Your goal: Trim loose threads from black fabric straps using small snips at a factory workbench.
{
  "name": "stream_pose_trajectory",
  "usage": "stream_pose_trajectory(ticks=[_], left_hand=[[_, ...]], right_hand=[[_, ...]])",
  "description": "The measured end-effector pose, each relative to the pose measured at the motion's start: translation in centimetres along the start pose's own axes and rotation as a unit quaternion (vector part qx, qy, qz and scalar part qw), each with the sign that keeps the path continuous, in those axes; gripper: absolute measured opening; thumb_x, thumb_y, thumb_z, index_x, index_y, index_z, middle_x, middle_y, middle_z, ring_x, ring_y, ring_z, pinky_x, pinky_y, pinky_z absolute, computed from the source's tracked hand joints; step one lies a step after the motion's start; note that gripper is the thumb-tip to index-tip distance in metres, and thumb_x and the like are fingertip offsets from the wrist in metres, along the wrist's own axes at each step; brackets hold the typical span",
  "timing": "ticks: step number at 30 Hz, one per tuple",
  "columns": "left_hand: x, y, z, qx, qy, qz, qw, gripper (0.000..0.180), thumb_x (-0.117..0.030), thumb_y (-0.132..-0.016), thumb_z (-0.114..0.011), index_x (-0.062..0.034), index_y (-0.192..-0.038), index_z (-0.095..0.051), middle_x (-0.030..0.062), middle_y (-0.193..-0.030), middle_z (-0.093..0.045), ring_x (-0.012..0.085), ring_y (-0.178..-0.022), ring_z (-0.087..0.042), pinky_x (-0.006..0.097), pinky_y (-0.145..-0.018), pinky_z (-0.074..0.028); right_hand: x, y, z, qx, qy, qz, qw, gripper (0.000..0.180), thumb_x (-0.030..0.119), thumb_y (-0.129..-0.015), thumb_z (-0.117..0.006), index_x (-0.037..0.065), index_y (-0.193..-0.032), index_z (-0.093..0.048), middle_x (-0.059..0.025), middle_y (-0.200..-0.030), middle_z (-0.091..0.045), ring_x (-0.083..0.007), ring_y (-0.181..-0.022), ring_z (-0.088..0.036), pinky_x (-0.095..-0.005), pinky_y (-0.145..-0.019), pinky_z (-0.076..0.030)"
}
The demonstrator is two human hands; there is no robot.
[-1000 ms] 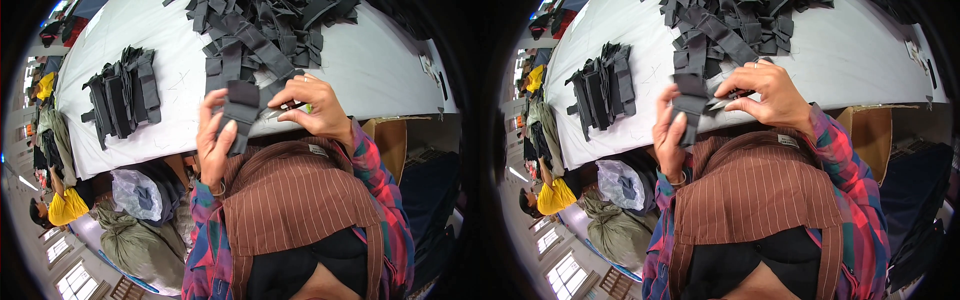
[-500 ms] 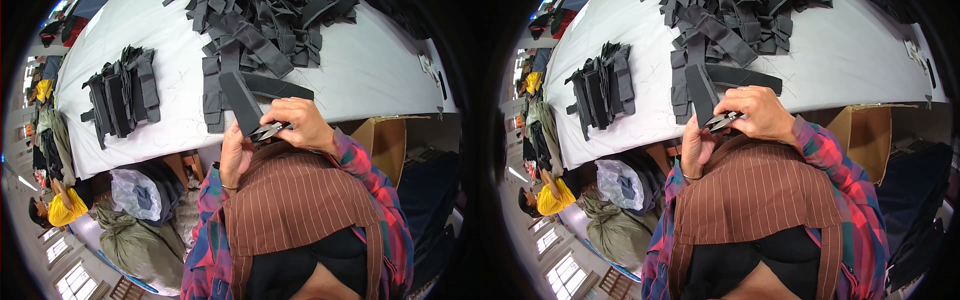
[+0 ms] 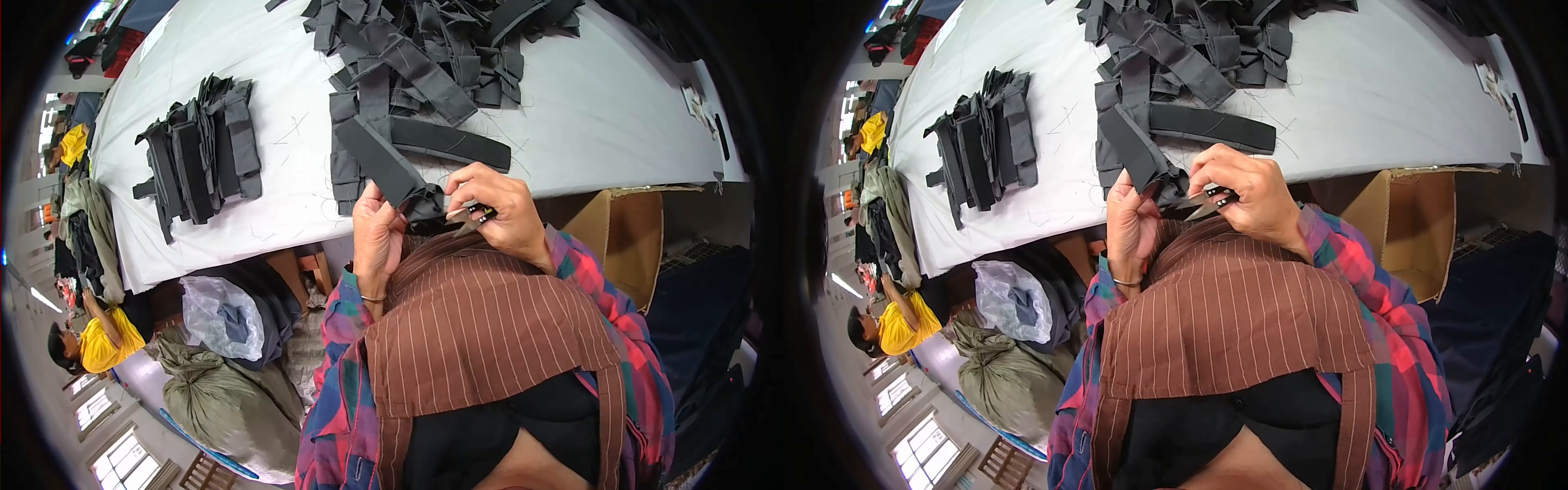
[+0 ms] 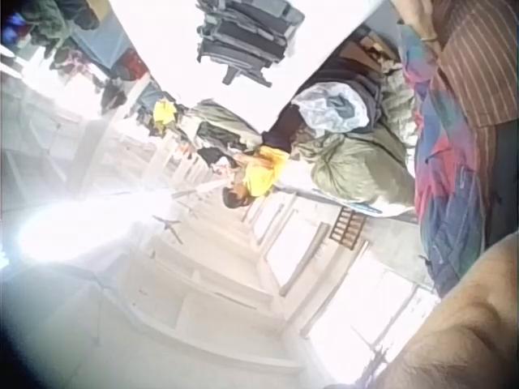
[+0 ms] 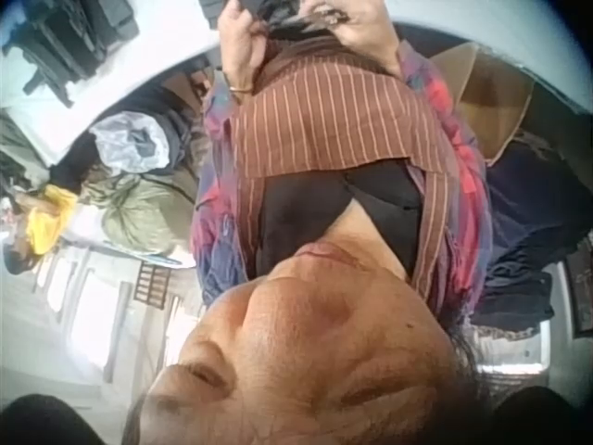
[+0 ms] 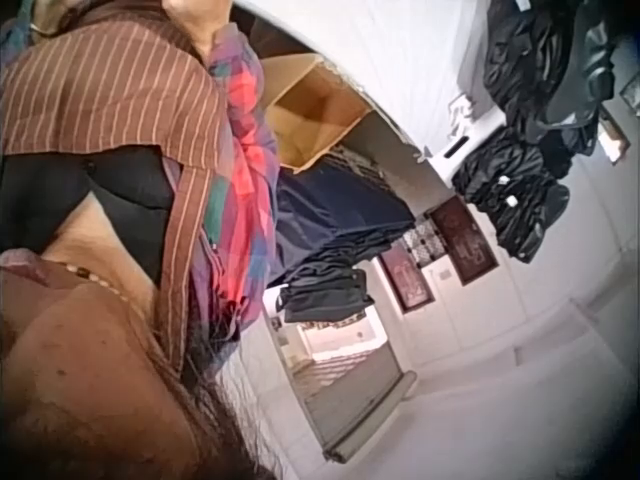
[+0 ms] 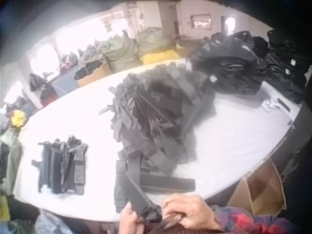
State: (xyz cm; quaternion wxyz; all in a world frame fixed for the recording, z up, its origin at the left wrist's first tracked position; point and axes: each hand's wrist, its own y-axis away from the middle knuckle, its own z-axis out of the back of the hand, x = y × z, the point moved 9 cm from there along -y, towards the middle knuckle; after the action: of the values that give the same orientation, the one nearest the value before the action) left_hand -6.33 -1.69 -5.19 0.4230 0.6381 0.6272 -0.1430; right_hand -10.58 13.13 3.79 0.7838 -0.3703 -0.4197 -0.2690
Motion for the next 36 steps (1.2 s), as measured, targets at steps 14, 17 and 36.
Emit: stream_pose_trajectory(ticks=[14,17,36], left_hand=[[0.2,0.3,-1.0,-0.006,-0.025,0.007,1.0,0.026,-0.001,-0.087,-0.057,-0.0042,-0.113,-0.056,-0.0001,-0.095,-0.062,0.0008,-0.065,-0.05,0.015,-0.053,-0.037],[1.1,0.0,0.7,0.027,-0.003,0.052,0.998,0.028,0.002,-0.087,-0.055,-0.0029,-0.114,-0.055,0.0015,-0.099,-0.062,0.0035,-0.069,-0.053,0.017,-0.056,-0.04],[1.1,1.0,-2.8,0.159,0.01,0.121,0.98,0.042,-0.001,-0.087,-0.058,0.0022,-0.127,-0.046,0.0038,-0.104,-0.057,0.0098,-0.094,-0.057,0.027,-0.082,-0.048]], right_hand=[[0.6,-1.8,-0.7,0.019,0.082,-0.006,0.996,0.051,-0.011,-0.059,-0.059,0.009,-0.105,-0.064,-0.0065,-0.094,-0.062,-0.0253,-0.08,-0.063,-0.032,-0.067,-0.05],[0.5,-2.0,-1.3,0.043,-0.007,-0.035,0.998,0.051,-0.015,-0.057,-0.056,0.007,-0.101,-0.065,-0.0069,-0.088,-0.064,-0.0242,-0.078,-0.064,-0.031,-0.065,-0.049],[-2.9,-3.1,-3.1,0.065,-0.084,-0.085,0.991,0.02,-0.007,-0.079,-0.059,0.0,-0.098,-0.064,-0.0096,-0.087,-0.06,-0.0212,-0.08,-0.061,-0.0294,-0.073,-0.048]])
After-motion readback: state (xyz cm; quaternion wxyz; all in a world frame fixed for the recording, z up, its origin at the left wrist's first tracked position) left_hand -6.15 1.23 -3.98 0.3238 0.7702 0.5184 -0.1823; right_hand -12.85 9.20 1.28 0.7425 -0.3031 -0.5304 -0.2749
